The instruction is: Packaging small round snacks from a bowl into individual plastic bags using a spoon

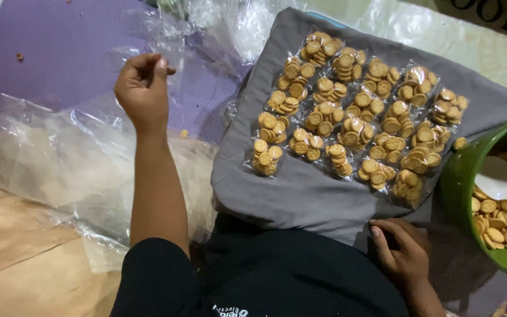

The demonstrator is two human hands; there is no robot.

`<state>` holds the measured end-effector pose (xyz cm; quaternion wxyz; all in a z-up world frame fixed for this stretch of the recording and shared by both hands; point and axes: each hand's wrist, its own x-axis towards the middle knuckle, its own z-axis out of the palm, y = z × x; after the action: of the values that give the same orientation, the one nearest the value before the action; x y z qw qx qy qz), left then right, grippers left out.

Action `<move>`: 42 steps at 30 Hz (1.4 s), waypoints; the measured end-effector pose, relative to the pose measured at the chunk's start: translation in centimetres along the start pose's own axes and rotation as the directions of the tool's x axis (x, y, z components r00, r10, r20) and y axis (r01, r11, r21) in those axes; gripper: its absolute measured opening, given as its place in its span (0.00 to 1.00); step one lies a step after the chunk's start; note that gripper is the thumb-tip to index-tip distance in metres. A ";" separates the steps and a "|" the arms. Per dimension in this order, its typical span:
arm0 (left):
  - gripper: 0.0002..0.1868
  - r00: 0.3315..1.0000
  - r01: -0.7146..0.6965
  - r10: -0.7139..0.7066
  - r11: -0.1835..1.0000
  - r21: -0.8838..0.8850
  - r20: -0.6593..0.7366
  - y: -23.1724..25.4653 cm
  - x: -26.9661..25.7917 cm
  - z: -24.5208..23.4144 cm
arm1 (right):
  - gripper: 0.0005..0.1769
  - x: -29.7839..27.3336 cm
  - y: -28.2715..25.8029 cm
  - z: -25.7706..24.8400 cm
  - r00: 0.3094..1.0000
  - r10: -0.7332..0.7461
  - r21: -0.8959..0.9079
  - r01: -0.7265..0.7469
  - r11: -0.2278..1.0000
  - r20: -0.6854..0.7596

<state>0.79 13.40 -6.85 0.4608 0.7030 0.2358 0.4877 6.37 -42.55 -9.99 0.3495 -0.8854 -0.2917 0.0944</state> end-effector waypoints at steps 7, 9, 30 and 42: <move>0.09 0.986 0.096 -0.094 0.995 -0.011 0.137 8.7 -0.1 0.1 | 0.09 0.1 -1.8 -0.5 0.997 0.069 0.087 -0.066 0.994 -0.035; 0.07 0.954 0.210 -0.163 0.962 -0.172 0.252 12.1 -1.5 1.0 | 0.10 0.0 -1.5 -0.8 0.994 0.113 0.092 -0.113 0.989 0.006; 0.21 -0.022 0.458 0.107 0.885 -0.085 0.994 20.0 -19.7 18.6 | 0.04 0.0 -8.5 -11.9 0.963 -0.081 0.081 0.105 0.991 -0.256; 0.03 0.096 0.427 0.205 0.875 -0.227 0.974 14.5 -23.3 21.3 | 0.14 2.0 -8.7 -11.8 0.991 0.101 0.058 -0.096 0.994 -0.086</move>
<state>8.70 -20.50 -7.14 0.6857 0.6909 -0.2023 -0.1080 8.42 -42.95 4.67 0.3807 -0.8923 -0.2291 0.0797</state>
